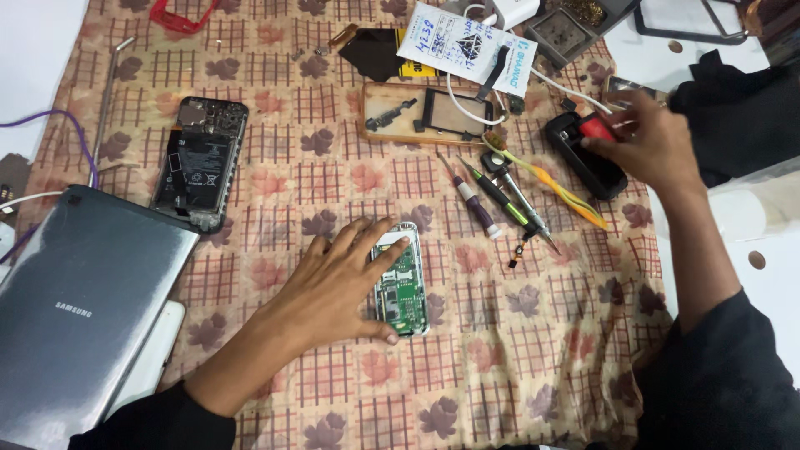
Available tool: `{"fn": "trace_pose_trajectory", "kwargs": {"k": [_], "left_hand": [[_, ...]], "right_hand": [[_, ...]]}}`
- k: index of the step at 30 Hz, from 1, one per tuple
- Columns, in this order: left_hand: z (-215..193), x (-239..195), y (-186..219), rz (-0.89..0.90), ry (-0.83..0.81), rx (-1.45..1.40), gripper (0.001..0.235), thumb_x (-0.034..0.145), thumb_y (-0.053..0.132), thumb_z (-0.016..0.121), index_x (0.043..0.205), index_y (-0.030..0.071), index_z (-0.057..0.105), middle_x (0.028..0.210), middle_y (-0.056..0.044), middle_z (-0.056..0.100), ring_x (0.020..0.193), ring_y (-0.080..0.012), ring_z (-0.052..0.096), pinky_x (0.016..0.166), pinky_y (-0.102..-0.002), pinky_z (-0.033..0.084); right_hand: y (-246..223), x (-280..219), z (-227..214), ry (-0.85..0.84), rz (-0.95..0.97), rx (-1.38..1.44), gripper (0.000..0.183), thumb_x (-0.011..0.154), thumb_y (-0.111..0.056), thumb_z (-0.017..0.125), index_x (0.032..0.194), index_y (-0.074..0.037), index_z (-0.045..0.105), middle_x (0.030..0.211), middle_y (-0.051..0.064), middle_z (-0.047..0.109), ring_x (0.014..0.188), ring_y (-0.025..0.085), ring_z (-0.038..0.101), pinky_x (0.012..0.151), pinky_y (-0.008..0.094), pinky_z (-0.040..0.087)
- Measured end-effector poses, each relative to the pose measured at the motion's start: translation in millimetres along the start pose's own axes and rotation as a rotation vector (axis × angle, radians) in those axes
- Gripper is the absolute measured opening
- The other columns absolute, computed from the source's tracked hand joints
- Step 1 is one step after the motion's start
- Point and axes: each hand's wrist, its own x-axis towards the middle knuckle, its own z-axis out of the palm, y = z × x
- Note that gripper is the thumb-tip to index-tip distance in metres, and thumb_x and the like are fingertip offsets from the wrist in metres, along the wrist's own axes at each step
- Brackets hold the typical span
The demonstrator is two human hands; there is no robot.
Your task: The person disassembles a mobile phone, removes the motherboard, cleans it with a brush and spray, then reassembles the phone with the battery and back cover. The person also briefly handles a second phone's internal components.
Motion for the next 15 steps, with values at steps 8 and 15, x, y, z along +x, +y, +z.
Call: {"fn": "trace_pose_trajectory", "kwargs": {"k": [8, 15], "left_hand": [[3.6, 1.7, 1.4, -0.022, 0.058, -0.026, 0.129, 0.063, 0.069, 0.084, 0.163, 0.022, 0.018, 0.169, -0.012, 0.002, 0.152, -0.0350, 0.005, 0.118, -0.068, 0.016], [6.4, 1.1, -0.5, -0.004, 0.079, -0.013, 0.128, 0.063, 0.071, 0.083, 0.163, 0.021, 0.020, 0.165, -0.013, 0.006, 0.152, -0.0363, 0.008, 0.118, -0.067, 0.019]], "right_hand": [[-7.2, -9.2, -7.6, -0.052, 0.090, -0.249, 0.050, 0.085, -0.044, 0.084, 0.131, -0.027, 0.075, 0.103, 0.015, 0.076, 0.094, 0.032, 0.074, 0.085, 0.048, 0.059], [-23.7, -12.3, -8.3, -0.084, 0.008, -0.314, 0.035, 0.090, -0.052, 0.081, 0.113, -0.025, 0.081, 0.103, 0.010, 0.076, 0.094, 0.029, 0.074, 0.080, 0.046, 0.059]]}}
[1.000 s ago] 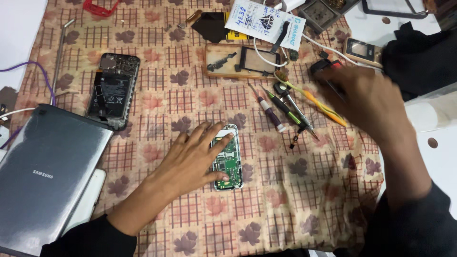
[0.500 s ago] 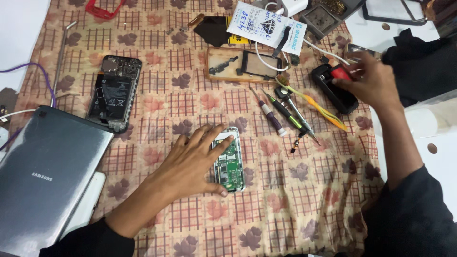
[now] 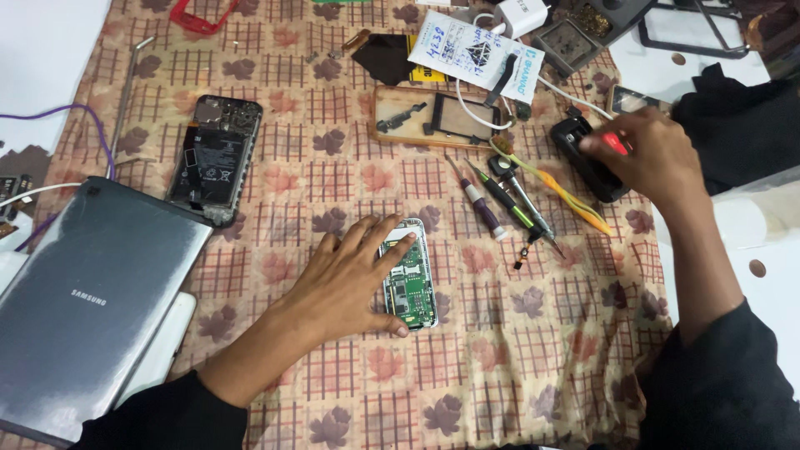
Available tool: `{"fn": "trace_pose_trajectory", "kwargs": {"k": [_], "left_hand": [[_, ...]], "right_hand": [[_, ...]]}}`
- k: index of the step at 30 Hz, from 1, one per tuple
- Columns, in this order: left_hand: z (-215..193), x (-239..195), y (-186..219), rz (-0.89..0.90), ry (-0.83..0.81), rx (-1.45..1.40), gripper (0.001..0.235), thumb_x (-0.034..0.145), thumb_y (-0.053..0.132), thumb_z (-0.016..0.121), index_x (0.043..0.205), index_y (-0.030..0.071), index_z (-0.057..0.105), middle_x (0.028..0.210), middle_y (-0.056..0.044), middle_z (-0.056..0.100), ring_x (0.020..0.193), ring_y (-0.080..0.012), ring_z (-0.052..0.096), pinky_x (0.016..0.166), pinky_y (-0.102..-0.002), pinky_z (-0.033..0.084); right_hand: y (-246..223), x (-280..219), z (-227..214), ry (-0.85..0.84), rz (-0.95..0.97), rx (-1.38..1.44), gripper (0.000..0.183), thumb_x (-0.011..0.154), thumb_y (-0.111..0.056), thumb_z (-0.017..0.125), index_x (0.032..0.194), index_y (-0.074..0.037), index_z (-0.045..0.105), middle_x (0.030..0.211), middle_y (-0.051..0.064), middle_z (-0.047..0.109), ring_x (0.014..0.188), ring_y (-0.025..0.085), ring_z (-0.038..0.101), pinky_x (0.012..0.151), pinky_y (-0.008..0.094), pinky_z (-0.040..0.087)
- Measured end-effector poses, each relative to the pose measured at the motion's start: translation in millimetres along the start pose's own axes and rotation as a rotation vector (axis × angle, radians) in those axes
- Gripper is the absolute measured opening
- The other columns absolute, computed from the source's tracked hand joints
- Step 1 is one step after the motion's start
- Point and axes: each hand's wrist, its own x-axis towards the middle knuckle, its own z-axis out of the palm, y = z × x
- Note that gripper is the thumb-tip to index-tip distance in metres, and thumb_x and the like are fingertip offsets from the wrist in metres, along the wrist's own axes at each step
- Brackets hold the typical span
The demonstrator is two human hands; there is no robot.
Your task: The person disassembles a mobile phone, removes the motherboard, cleans it with a brush and spray, then reassembles the phone with the battery and back cover. The person also briefly handles a second phone's internal components.
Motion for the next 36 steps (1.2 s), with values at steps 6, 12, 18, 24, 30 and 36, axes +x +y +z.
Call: {"fn": "trace_pose_trajectory", "kwargs": {"k": [6, 12, 18, 24, 30, 36], "left_hand": [[3.5, 2.2, -1.5, -0.007, -0.014, 0.008, 0.128, 0.063, 0.072, 0.082, 0.163, 0.022, 0.020, 0.166, -0.012, 0.005, 0.152, -0.0359, 0.009, 0.118, -0.067, 0.019], [2.9, 2.4, -0.6, -0.002, 0.005, 0.012, 0.129, 0.060, 0.071, 0.084, 0.158, 0.020, 0.018, 0.166, -0.012, 0.006, 0.152, -0.0355, 0.010, 0.117, -0.068, 0.019], [5.7, 7.9, -5.6, -0.021, 0.132, -0.162, 0.150, 0.054, 0.070, 0.085, 0.163, 0.008, 0.002, 0.168, -0.017, 0.016, 0.148, -0.0343, 0.022, 0.114, -0.066, 0.025], [21.3, 14.9, -19.7, 0.170, 0.453, -0.303, 0.135, 0.065, 0.073, 0.078, 0.158, 0.000, 0.013, 0.154, -0.028, 0.038, 0.140, -0.0412, 0.042, 0.112, -0.057, 0.035], [25.5, 18.6, -32.2, 0.127, 0.554, -0.458, 0.093, 0.081, 0.039, 0.081, 0.157, 0.009, 0.036, 0.138, -0.017, 0.064, 0.125, -0.0323, 0.061, 0.108, -0.047, 0.049], [24.6, 21.8, -30.1, 0.158, 0.610, -0.493, 0.088, 0.073, 0.024, 0.085, 0.149, 0.009, 0.043, 0.138, -0.020, 0.061, 0.122, -0.0347, 0.062, 0.104, -0.046, 0.050]], "right_hand": [[-23.3, -8.5, -13.7, -0.172, 0.015, -0.143, 0.034, 0.084, -0.046, 0.083, 0.108, -0.023, 0.082, 0.087, 0.008, 0.078, 0.074, 0.025, 0.075, 0.070, 0.041, 0.060], [-31.7, -26.0, -46.9, -0.116, 0.066, 0.404, 0.032, 0.092, -0.021, 0.082, 0.115, 0.000, 0.077, 0.073, 0.024, 0.071, 0.054, 0.031, 0.063, 0.047, 0.044, 0.043], [-123.0, -78.2, -49.5, -0.260, -0.125, 0.724, 0.041, 0.078, -0.022, 0.080, 0.114, -0.001, 0.073, 0.082, 0.012, 0.079, 0.058, 0.006, 0.074, 0.047, 0.024, 0.062], [-208.4, -125.8, -27.7, -0.462, -0.314, 0.558, 0.046, 0.088, -0.026, 0.073, 0.127, -0.003, 0.065, 0.101, 0.009, 0.080, 0.063, 0.022, 0.078, 0.060, 0.033, 0.064], [-211.0, -141.9, -12.0, -0.426, -0.672, 0.551, 0.073, 0.084, -0.020, 0.081, 0.146, 0.003, 0.049, 0.106, 0.023, 0.073, 0.061, 0.026, 0.078, 0.067, 0.037, 0.066], [-207.3, -157.9, -0.4, -0.283, -0.806, 0.469, 0.057, 0.086, -0.017, 0.081, 0.137, 0.000, 0.060, 0.093, 0.016, 0.073, 0.068, 0.025, 0.069, 0.061, 0.034, 0.064]]}}
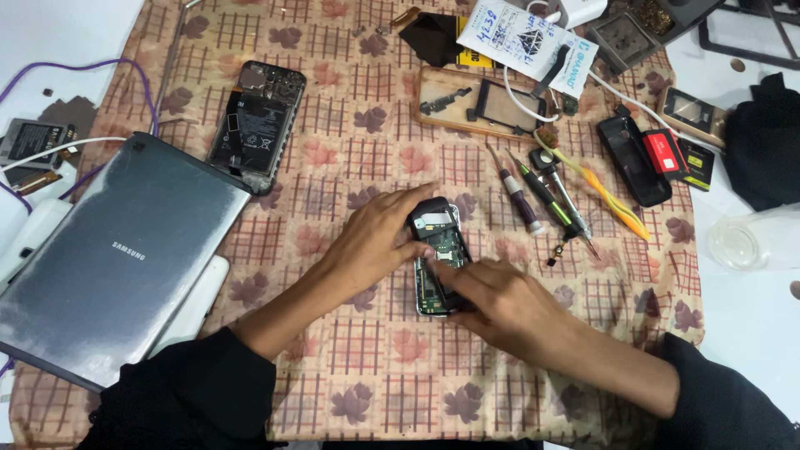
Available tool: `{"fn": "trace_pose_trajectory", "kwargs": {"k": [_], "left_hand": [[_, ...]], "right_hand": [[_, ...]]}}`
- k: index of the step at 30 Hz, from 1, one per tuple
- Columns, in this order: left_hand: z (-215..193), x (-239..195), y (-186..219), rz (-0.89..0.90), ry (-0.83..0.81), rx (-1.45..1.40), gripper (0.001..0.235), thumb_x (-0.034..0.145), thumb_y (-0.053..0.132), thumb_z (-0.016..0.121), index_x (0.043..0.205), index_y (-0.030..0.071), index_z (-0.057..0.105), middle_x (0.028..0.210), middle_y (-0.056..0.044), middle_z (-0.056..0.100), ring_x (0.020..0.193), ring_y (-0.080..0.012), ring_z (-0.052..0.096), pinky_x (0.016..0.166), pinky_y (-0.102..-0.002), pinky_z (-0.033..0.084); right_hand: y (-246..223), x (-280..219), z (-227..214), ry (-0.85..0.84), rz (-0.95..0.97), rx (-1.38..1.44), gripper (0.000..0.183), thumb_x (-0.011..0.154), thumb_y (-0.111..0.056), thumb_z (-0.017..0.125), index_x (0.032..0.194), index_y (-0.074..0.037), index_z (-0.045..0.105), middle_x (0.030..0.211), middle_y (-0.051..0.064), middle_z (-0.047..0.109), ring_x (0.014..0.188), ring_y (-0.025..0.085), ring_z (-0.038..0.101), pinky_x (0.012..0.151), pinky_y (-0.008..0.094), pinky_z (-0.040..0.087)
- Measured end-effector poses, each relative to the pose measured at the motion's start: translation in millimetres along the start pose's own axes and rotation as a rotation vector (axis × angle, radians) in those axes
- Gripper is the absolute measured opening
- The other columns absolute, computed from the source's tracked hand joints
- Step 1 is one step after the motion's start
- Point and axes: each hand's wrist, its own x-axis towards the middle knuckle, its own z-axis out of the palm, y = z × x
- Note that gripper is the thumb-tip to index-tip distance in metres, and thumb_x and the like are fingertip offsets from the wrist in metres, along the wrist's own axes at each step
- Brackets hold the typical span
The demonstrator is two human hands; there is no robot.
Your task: The person disassembles a mobile phone, removes the motherboard, cleans it with a brush and spray, then reassembles the phone with the battery and back cover. The person also briefly handles a second phone's internal components.
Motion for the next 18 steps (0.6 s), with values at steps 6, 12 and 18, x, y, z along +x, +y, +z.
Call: {"fn": "trace_pose_trajectory", "kwargs": {"k": [6, 12, 18], "left_hand": [[5.6, 0.5, -6.5, 0.047, 0.018, 0.004, 0.076, 0.083, 0.024, 0.081, 0.149, 0.007, 0.045, 0.141, -0.021, 0.060, 0.125, -0.0362, 0.061, 0.107, -0.048, 0.048], [5.8, 1.3, -9.0, 0.033, 0.021, -0.014, 0.070, 0.087, 0.021, 0.077, 0.148, 0.006, 0.045, 0.141, -0.022, 0.060, 0.125, -0.0370, 0.061, 0.108, -0.049, 0.048], [4.7, 0.8, -8.9, -0.010, 0.001, 0.063, 0.065, 0.087, 0.019, 0.075, 0.145, 0.005, 0.049, 0.137, -0.021, 0.062, 0.123, -0.0351, 0.060, 0.107, -0.048, 0.049]], "right_hand": [[-4.5, -5.8, 15.2, 0.277, -0.321, -0.155, 0.043, 0.085, 0.001, 0.076, 0.127, -0.001, 0.066, 0.099, 0.013, 0.074, 0.084, 0.021, 0.071, 0.074, 0.034, 0.062], [-0.5, -3.5, 23.5, 0.322, -0.398, -0.200, 0.042, 0.081, 0.004, 0.075, 0.122, -0.004, 0.068, 0.105, 0.011, 0.075, 0.091, 0.020, 0.073, 0.076, 0.035, 0.061], [5.6, -2.3, 35.9, 0.323, -0.406, -0.226, 0.035, 0.084, 0.003, 0.076, 0.117, -0.005, 0.071, 0.104, 0.009, 0.075, 0.091, 0.019, 0.073, 0.077, 0.033, 0.063]]}}
